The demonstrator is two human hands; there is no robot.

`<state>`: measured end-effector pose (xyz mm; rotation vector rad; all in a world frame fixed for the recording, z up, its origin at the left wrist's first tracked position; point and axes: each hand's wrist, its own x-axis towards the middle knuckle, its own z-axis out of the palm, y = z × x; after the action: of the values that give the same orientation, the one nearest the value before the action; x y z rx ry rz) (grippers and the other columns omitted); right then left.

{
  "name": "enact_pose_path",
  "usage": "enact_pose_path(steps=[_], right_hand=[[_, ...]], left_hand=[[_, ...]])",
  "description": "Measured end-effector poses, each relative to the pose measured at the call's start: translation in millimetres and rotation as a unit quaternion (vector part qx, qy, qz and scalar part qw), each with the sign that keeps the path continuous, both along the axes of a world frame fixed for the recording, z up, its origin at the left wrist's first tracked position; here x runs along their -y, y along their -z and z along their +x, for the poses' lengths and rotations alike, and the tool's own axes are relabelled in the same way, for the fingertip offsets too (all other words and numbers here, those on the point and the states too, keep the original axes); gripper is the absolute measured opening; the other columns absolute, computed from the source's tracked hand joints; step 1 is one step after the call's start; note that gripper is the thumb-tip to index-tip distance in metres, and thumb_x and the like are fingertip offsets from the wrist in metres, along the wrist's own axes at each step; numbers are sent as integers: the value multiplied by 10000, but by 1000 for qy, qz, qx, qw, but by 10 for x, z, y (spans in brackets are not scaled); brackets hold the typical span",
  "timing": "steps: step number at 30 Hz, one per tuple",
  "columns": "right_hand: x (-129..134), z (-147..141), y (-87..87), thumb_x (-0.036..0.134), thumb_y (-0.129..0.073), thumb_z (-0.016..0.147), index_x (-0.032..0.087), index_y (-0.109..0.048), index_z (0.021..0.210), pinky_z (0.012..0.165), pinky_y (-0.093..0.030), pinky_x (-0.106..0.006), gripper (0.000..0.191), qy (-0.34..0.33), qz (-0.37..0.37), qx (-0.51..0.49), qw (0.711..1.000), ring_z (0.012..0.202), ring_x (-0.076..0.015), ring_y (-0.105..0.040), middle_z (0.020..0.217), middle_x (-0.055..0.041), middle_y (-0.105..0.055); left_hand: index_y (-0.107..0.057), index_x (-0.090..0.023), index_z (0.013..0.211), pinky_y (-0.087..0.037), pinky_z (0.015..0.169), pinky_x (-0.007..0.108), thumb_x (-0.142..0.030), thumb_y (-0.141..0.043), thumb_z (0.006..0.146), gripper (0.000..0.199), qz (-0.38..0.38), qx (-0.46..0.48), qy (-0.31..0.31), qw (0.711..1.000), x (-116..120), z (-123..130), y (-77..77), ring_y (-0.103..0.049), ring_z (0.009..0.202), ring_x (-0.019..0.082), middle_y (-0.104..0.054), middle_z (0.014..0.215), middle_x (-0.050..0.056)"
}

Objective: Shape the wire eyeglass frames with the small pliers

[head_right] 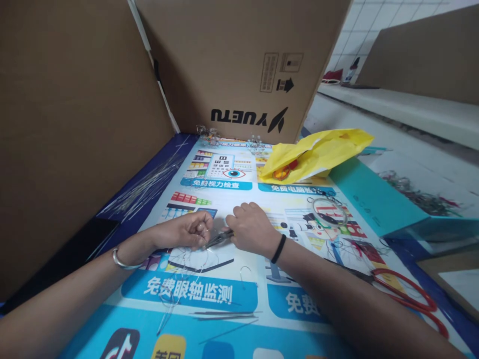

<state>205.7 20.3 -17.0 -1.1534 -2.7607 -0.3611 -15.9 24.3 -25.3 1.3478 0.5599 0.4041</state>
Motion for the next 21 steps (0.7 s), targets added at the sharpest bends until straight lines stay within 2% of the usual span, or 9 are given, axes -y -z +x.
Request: enact_pose_path(steps=[7,21], right_hand=[[-28,7,38,272,-532,721,174,-599,787,653,-209,-313,136,-34,-16,2,999,736,-180,-430,767,-62,-562],[-68,11,47,257,-531,694,180,-594,749,640,-193,-312,114,-80,16,-14,997,710,-171,-403,729,-52,-539]], left_hand=[[-426,-182,946,-394,488,176,-227,-659,746,310,1,-20,39,999,0,-12,-25,-478,538,56,-570,714,-31],[-431,-193,1002,-403,493,180,-144,-639,730,346,-5,-39,70,997,33,19,-103,-511,552,66,-573,710,-41]])
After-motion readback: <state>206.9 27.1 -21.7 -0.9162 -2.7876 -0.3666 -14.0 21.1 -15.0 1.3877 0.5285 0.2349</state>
